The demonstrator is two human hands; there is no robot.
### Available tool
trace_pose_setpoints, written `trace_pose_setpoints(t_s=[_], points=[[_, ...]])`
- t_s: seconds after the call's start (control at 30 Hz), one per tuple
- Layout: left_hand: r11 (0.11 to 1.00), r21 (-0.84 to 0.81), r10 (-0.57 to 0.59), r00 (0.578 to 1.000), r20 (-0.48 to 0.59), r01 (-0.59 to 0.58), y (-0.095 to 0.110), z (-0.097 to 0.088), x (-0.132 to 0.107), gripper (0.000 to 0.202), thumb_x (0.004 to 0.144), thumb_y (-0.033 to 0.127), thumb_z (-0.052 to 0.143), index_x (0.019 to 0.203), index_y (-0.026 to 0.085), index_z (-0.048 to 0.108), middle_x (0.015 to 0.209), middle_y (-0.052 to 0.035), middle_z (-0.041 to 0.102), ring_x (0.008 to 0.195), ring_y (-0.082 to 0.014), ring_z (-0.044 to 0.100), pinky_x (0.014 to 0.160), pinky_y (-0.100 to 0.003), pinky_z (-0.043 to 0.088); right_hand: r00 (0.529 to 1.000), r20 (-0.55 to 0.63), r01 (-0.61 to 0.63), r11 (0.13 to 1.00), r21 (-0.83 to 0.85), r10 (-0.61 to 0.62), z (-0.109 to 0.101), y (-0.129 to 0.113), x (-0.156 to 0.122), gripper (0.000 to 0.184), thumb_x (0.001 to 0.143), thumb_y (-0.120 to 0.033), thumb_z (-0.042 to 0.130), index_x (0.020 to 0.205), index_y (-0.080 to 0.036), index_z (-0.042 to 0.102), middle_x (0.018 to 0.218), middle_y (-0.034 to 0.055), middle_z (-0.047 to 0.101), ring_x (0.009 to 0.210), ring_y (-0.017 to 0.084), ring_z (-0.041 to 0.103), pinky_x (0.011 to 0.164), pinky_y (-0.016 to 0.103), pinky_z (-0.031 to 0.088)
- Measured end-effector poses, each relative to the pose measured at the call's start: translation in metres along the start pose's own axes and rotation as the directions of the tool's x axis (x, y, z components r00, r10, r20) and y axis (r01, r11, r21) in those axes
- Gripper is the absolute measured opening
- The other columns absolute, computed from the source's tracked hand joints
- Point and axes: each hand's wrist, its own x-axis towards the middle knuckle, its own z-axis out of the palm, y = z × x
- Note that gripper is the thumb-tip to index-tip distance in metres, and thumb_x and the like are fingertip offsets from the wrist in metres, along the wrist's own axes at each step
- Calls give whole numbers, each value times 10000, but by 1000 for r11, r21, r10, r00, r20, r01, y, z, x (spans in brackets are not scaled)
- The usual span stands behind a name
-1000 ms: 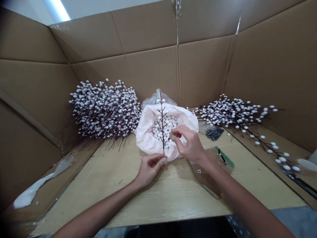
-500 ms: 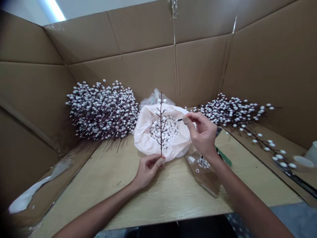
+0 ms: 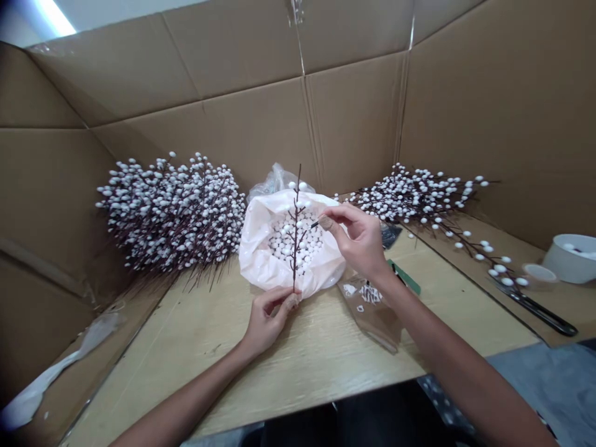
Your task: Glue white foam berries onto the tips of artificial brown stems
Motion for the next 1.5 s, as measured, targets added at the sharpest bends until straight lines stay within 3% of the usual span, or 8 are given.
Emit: trace_pose_setpoints(t_s=[0.47,1.0,1.27,1.5], points=[[999,30,35,999,-16,-34,1,0,1,193,804,197,605,874,96,754,849,-121,747,782,-215,693,704,-285,546,999,35,-17,1000,-11,17,-3,-2,0,47,778,-138,662,802,-160,697,766,29,640,721,121,589,679,264,479],[999,20,26,1000,-9,-26,-1,0,1,197,806,210,608,880,102,755,831,-114,746,736,-200,693,637,-259,550,998,64,-23,999,-25,24,-3,-3,2,16,769,-189,678,773,-179,690,749,27,647,711,139,595,667,288,491],[1000,19,1,1000,-8,-1,0,0,1,202,810,219,596,880,116,755,843,-106,744,738,-202,687,647,-272,551,997,1,-83,995,-61,83,-7,-5,5,106,754,-305,709,754,-202,683,734,27,652,693,152,601,651,310,520],[999,26,-23,1000,-4,23,2,-1,0,203,814,236,599,873,111,749,826,-103,734,737,-199,671,658,-272,532,992,-88,-93,995,-24,91,-10,-4,8,86,760,-306,712,764,-226,680,758,23,655,691,149,604,624,289,524]])
